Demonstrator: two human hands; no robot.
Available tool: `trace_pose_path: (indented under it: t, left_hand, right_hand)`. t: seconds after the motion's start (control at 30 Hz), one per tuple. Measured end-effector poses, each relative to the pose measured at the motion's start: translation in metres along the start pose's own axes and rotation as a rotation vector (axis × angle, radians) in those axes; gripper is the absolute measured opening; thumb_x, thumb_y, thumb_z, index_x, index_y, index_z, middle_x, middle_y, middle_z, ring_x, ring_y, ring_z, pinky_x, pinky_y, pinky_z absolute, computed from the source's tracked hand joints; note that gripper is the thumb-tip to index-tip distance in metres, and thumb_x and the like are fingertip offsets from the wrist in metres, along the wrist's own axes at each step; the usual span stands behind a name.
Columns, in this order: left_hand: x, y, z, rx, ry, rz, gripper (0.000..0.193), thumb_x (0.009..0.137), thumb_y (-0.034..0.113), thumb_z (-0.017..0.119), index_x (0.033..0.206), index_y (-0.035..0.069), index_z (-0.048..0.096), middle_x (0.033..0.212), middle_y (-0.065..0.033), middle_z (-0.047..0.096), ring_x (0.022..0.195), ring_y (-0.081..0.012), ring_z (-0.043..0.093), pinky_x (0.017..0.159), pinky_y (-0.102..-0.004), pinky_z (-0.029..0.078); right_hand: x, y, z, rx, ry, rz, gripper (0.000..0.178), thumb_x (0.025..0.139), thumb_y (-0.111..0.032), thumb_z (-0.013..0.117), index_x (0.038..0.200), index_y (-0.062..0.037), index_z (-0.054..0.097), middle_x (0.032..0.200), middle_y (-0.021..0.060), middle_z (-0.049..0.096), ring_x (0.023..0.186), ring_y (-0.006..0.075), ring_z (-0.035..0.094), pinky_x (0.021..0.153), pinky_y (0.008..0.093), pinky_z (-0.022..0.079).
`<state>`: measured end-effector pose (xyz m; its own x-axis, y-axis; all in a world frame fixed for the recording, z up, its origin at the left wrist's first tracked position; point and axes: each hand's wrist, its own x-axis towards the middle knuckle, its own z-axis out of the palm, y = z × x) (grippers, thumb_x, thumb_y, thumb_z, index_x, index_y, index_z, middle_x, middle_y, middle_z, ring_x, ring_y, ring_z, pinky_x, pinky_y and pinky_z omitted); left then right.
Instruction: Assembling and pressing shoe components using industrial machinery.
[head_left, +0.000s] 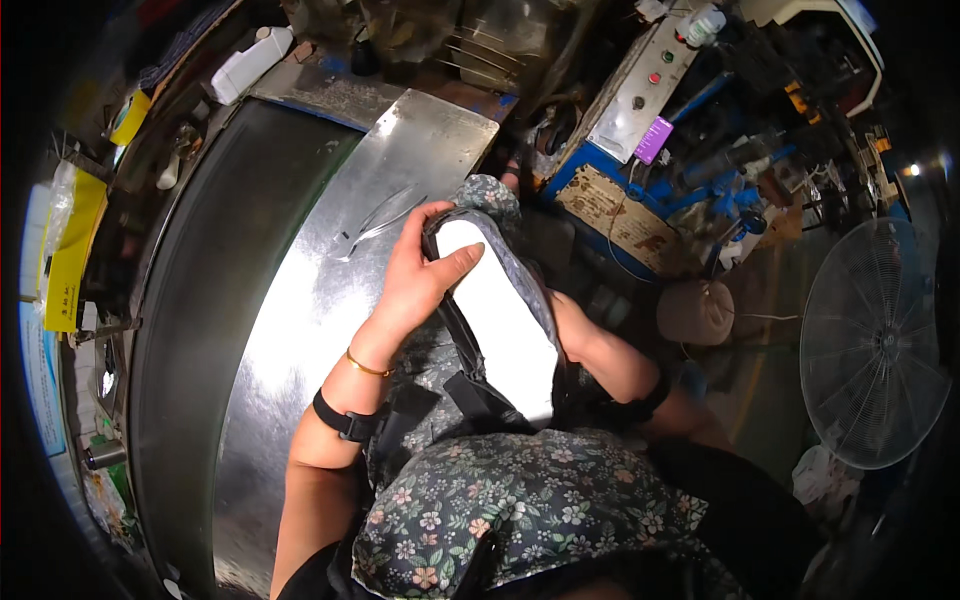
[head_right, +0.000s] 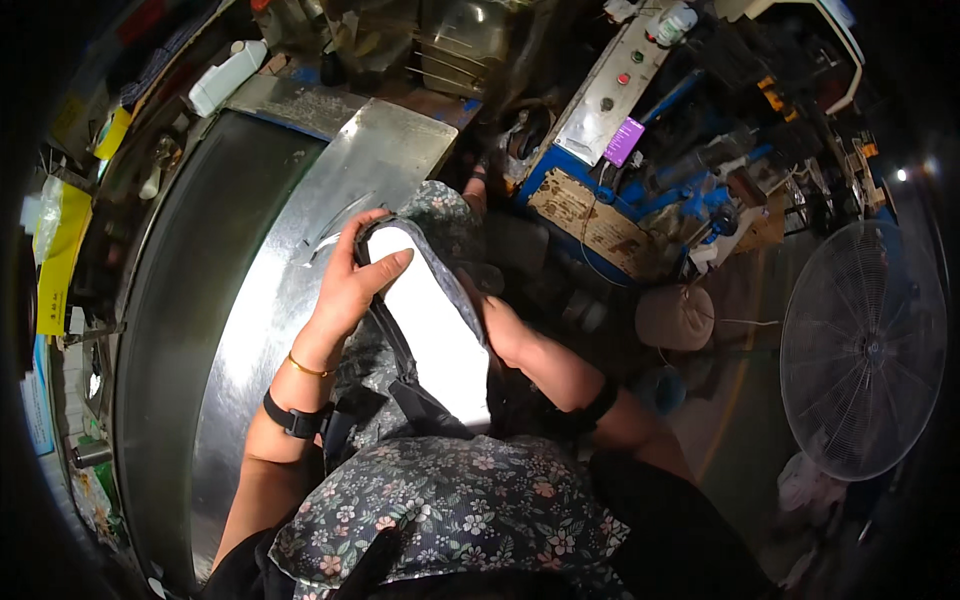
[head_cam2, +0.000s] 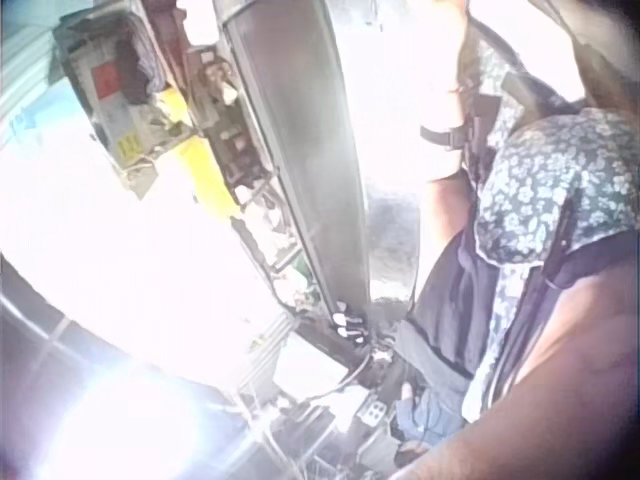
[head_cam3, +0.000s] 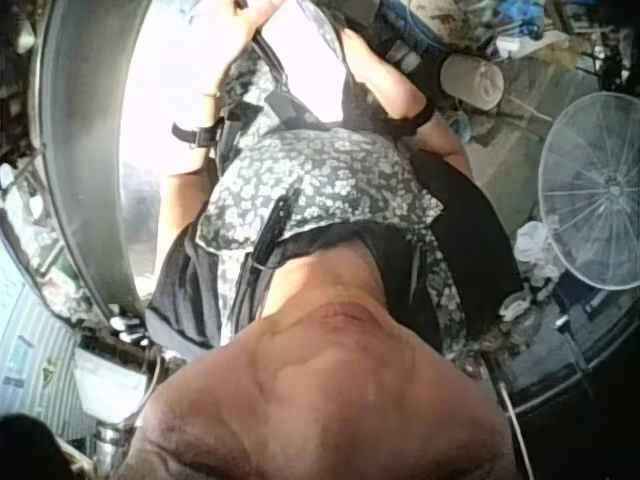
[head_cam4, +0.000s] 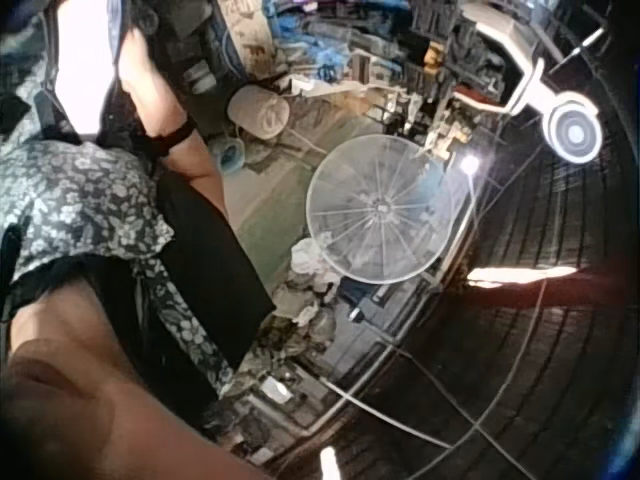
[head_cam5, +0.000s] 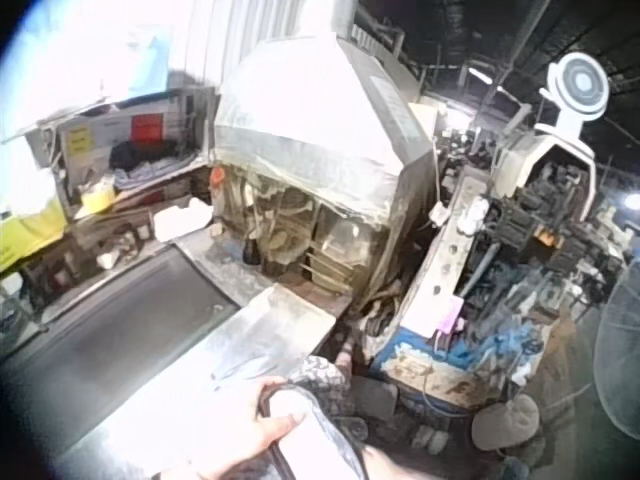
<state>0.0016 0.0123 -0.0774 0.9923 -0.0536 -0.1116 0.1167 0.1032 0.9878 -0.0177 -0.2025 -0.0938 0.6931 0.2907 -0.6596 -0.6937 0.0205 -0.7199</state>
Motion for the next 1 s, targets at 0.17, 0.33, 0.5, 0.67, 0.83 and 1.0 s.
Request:
trace_pose_path:
  t: [0.17, 0.33, 0.5, 0.67, 0.83, 1.0]
  left_hand:
    - [0.012, 0.006, -0.006, -0.008, -0.01, -0.02, 0.057, 0.086, 0.011, 0.077, 0.134, 0.002, 0.047, 0.11, -0.0054, 0.061, 0.099, -0.0134, 0.058, 0.087, -0.027, 0.049]
    - [0.023, 0.004, -0.003, 0.126, 0.015, -0.001, 0.056, 0.087, 0.011, 0.075, 0.134, 0.001, 0.046, 0.111, -0.0059, 0.061, 0.1, -0.0128, 0.057, 0.086, -0.0268, 0.049]
    - [0.027, 0.002, -0.012, 0.067, -0.073, 0.024, 0.056, 0.088, 0.011, 0.075, 0.133, -0.002, 0.045, 0.112, -0.0076, 0.061, 0.099, -0.0132, 0.058, 0.085, -0.0276, 0.05]
    - [0.016, 0.011, -0.006, -0.599, -0.101, -0.036, 0.054, 0.099, 0.024, 0.06, 0.143, -0.001, 0.043, 0.126, -0.0107, 0.059, 0.118, -0.0188, 0.055, 0.104, -0.0344, 0.042]
    - [-0.008, 0.011, 0.013, 0.702, 0.428, -0.094, 0.048, 0.105, 0.032, 0.036, 0.128, -0.007, 0.055, 0.11, -0.0315, 0.066, 0.103, -0.0411, 0.066, 0.092, -0.0463, 0.051]
    - [-0.021, 0.025, -0.011, 1.123, 0.174, -0.199, 0.043, 0.104, 0.028, 0.043, 0.126, -0.007, 0.054, 0.108, -0.0333, 0.065, 0.104, -0.0463, 0.063, 0.089, -0.0471, 0.051]
  right_hand:
    - [0.009, -0.021, -0.001, -1.246, 0.086, -0.594, 0.043, 0.102, -0.029, 0.044, 0.119, 0.0075, 0.061, 0.098, 0.0187, 0.069, 0.084, 0.0274, 0.068, 0.075, 0.0328, 0.054]
    - [0.009, -0.042, 0.029, -1.895, 0.449, -1.177, 0.031, 0.09, -0.019, 0.059, 0.096, 0.0111, 0.065, 0.072, 0.011, 0.066, 0.055, 0.0182, 0.064, 0.05, 0.0306, 0.05]
    - [-0.011, -0.048, 0.006, -0.712, -0.098, -0.285, 0.051, 0.105, -0.029, 0.046, 0.144, 0.0034, 0.039, 0.107, 0.0151, 0.068, 0.105, 0.028, 0.064, 0.091, 0.0398, 0.05]
    - [-0.014, -0.01, 0.001, -0.37, -0.174, -0.516, 0.058, 0.105, -0.02, 0.049, 0.152, 0.0037, 0.025, 0.144, 0.0169, 0.046, 0.134, 0.0226, 0.042, 0.111, 0.0342, 0.034]
    - [-0.005, 0.0, 0.039, -0.642, 0.08, -0.624, 0.074, 0.1, -0.032, 0.057, 0.151, 0.007, 0.019, 0.136, 0.0317, 0.051, 0.125, 0.0407, 0.054, 0.104, 0.0422, 0.043]
    - [-0.016, 0.007, 0.063, -0.71, 0.11, -0.6, 0.072, 0.101, -0.027, 0.055, 0.151, 0.0077, 0.016, 0.131, 0.0338, 0.053, 0.121, 0.0426, 0.057, 0.098, 0.0444, 0.047]
